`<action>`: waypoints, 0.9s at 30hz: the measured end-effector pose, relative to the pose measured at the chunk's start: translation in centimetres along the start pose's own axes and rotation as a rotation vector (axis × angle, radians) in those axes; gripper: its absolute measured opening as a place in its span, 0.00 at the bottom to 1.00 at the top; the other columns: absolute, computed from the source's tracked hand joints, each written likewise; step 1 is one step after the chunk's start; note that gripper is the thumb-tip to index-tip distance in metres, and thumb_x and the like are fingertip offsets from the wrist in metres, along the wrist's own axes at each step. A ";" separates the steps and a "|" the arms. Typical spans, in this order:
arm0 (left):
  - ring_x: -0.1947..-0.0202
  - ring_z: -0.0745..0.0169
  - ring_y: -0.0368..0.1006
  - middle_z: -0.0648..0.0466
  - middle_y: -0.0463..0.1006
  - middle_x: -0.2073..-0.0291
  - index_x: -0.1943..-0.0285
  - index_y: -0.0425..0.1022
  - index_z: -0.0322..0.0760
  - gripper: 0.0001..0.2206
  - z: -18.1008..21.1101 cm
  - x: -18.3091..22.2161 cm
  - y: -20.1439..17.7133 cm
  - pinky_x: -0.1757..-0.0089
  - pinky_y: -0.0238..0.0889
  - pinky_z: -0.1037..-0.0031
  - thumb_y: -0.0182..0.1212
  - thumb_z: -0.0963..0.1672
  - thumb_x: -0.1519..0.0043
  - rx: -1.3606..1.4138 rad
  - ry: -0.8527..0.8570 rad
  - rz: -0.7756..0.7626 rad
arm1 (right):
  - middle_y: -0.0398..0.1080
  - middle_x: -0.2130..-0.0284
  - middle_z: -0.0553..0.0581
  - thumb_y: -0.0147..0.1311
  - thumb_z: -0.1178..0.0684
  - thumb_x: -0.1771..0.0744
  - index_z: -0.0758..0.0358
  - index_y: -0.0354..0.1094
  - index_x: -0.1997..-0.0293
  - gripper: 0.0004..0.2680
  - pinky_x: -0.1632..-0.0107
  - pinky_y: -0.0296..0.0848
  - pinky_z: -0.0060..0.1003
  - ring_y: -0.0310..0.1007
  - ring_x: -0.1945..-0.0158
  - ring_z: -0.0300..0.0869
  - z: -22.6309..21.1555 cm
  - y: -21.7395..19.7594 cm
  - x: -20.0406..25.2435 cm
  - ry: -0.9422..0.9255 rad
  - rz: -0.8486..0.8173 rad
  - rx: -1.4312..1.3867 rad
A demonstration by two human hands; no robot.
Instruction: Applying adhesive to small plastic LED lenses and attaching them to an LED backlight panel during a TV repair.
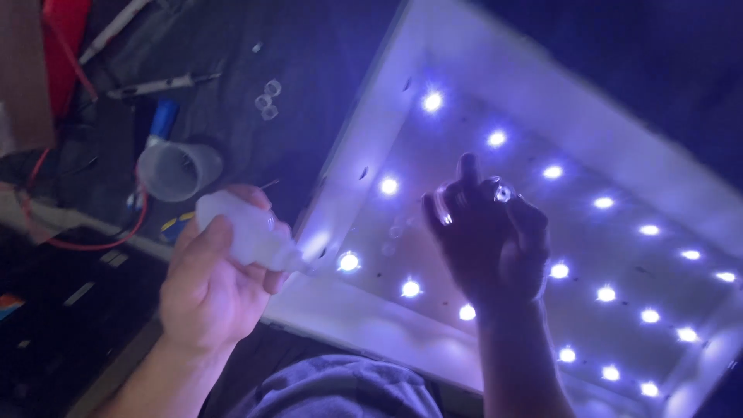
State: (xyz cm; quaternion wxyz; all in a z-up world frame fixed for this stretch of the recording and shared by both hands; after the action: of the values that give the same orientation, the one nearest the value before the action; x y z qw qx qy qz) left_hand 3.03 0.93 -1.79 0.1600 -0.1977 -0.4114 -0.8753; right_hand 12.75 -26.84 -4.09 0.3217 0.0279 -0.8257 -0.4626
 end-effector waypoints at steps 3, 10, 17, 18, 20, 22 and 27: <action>0.74 0.55 0.74 0.46 0.82 0.65 0.43 0.77 0.29 0.15 0.4 0.0 1.1 0.74 0.65 0.72 0.62 0.48 0.26 -0.013 0.067 -0.055 | 0.69 0.33 0.45 0.45 0.40 0.29 0.50 0.79 0.51 0.14 0.24 0.54 0.48 0.63 0.33 0.44 0.5 -0.3 1.0 0.095 -0.144 -0.146; 0.72 0.54 0.75 0.47 0.80 0.66 0.44 0.76 0.30 0.18 0.3 0.6 0.9 0.77 0.66 0.73 0.66 0.50 0.31 -0.068 0.045 0.018 | 0.72 0.37 0.38 0.59 0.42 0.32 0.43 0.81 0.56 0.06 0.28 0.58 0.44 0.68 0.39 0.39 1.8 3.0 2.9 0.182 -0.094 -0.273; 0.73 0.53 0.74 0.47 0.78 0.67 0.45 0.77 0.32 0.20 0.2 1.0 0.8 0.78 0.64 0.72 0.70 0.52 0.34 -0.068 0.032 0.058 | 0.69 0.32 0.41 0.63 0.42 0.30 0.44 0.83 0.50 0.07 0.26 0.55 0.45 0.66 0.33 0.40 2.7 2.7 3.7 0.176 -0.237 -0.223; 0.72 0.53 0.75 0.48 0.76 0.67 0.46 0.77 0.33 0.20 0.1 1.0 0.8 0.80 0.64 0.72 0.71 0.52 0.35 -0.073 0.021 0.088 | 0.70 0.32 0.41 0.63 0.43 0.29 0.46 0.83 0.49 0.08 0.26 0.55 0.46 0.66 0.33 0.41 2.6 2.7 3.7 0.170 -0.254 -0.211; 0.72 0.54 0.75 0.48 0.76 0.67 0.46 0.77 0.33 0.21 0.0 1.0 0.8 0.80 0.63 0.72 0.71 0.53 0.36 -0.073 0.020 0.093 | 0.70 0.32 0.42 0.63 0.44 0.30 0.45 0.83 0.51 0.06 0.26 0.55 0.46 0.66 0.33 0.41 2.6 2.6 3.8 0.166 -0.234 -0.213; 0.71 0.55 0.74 0.48 0.76 0.67 0.46 0.77 0.33 0.21 0.0 1.0 0.7 0.81 0.62 0.72 0.71 0.53 0.36 -0.072 0.019 0.099 | 0.70 0.33 0.42 0.64 0.44 0.31 0.45 0.83 0.54 0.05 0.27 0.55 0.46 0.67 0.34 0.41 2.7 2.3 3.7 0.164 -0.214 -0.214; 0.71 0.55 0.76 0.47 0.78 0.67 0.44 0.77 0.36 0.21 -0.1 1.1 0.1 0.78 0.62 0.72 0.68 0.53 0.34 -0.102 -0.015 0.089 | 0.65 0.29 0.54 0.56 0.47 0.25 0.55 0.80 0.39 0.10 0.21 0.59 0.56 0.64 0.28 0.50 2.6 2.2 3.4 0.000 -0.366 0.007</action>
State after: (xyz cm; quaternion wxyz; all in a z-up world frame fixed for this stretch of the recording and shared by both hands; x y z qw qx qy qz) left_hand 2.13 0.70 -1.26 0.1852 -0.2303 -0.3585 -0.8855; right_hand 9.16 -24.80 -1.59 0.2321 0.1789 -0.8084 -0.5105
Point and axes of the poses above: each hand's wrist, its own x-axis away from the middle knuckle, its own y-axis out of the palm, z = x × y, the point moved 4 cm from there along -x, towards the middle knuckle
